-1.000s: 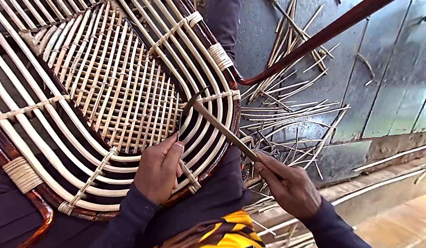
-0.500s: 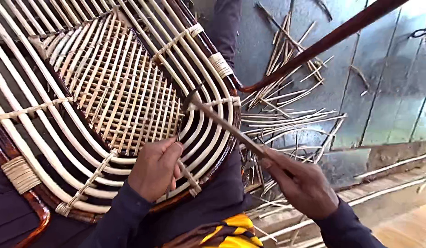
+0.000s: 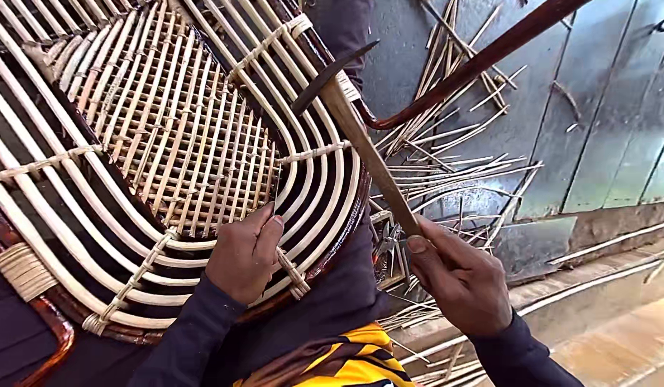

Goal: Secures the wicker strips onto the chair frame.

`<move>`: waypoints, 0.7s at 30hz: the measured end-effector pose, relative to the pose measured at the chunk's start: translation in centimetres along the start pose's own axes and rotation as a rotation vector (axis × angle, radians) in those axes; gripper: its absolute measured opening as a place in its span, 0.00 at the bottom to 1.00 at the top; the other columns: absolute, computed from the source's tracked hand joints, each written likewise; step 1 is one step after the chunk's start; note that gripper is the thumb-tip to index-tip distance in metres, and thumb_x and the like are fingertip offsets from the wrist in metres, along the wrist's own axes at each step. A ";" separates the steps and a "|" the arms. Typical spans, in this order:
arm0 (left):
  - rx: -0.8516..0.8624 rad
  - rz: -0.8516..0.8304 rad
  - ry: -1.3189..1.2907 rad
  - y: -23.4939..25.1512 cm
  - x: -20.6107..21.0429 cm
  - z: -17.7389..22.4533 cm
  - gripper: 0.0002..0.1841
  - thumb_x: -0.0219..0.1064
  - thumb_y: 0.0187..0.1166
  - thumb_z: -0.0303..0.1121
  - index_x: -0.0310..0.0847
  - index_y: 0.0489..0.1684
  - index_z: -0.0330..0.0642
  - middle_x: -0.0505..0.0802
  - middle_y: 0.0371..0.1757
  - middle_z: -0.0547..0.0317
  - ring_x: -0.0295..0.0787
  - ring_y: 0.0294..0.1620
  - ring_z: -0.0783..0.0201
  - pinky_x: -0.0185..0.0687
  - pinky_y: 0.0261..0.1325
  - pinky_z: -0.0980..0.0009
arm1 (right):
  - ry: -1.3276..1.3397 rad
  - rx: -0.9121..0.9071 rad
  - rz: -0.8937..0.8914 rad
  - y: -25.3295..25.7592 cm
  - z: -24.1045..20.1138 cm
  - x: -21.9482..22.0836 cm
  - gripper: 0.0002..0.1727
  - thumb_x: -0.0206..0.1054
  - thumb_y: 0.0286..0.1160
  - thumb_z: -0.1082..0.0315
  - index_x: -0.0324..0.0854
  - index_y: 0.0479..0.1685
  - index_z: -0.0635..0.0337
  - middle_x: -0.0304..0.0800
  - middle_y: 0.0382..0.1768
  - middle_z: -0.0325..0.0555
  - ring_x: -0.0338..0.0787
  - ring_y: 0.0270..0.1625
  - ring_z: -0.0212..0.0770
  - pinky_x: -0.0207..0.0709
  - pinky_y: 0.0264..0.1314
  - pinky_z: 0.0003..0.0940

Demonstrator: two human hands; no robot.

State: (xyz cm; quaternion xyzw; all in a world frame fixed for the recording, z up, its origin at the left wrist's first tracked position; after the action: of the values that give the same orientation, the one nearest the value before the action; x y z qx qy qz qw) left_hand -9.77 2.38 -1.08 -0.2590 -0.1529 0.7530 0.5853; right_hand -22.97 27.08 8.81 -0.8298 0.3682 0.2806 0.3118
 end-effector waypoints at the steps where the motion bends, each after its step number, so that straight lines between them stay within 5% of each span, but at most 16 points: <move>1: 0.005 0.004 0.013 -0.1 0.0 -0.2 0.24 0.49 0.94 0.46 0.83 0.73 0.44 0.89 0.18 0.67 0.82 0.09 0.69 0.85 0.11 0.66 | -0.005 -0.011 -0.010 -0.1 -0.2 0.1 0.23 0.58 0.89 0.54 0.79 0.79 0.43 0.81 0.21 0.29 0.74 0.13 0.28 0.72 0.11 0.30; 16: 0.000 -0.080 -0.097 0.4 -1.3 -1.0 0.22 0.51 0.94 0.44 0.84 0.73 0.44 0.88 0.16 0.64 0.80 0.07 0.67 0.82 0.09 0.67 | -0.113 -0.146 -0.073 -0.3 -1.3 -0.3 0.23 0.58 0.89 0.56 0.79 0.80 0.45 0.83 0.23 0.26 0.75 0.18 0.22 0.72 0.16 0.24; 21: 0.001 -0.037 -0.064 0.1 -0.8 -0.8 0.23 0.49 0.94 0.44 0.83 0.74 0.43 0.87 0.16 0.65 0.80 0.08 0.68 0.82 0.09 0.68 | -0.251 -0.136 -0.088 -1.2 -0.2 0.1 0.23 0.55 0.89 0.52 0.81 0.77 0.44 0.84 0.22 0.27 0.76 0.18 0.24 0.71 0.16 0.29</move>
State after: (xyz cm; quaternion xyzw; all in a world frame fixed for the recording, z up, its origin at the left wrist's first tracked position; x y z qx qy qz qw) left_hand -9.31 1.48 -1.61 -0.2318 -0.1760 0.7499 0.5941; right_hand -21.95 27.52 9.19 -0.8226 0.2698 0.3927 0.3103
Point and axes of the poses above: each hand's wrist, its own y-axis towards the middle knuckle, its own x-axis out of the palm, z = x × y, the point moved 8 cm from there along y, towards the middle knuckle
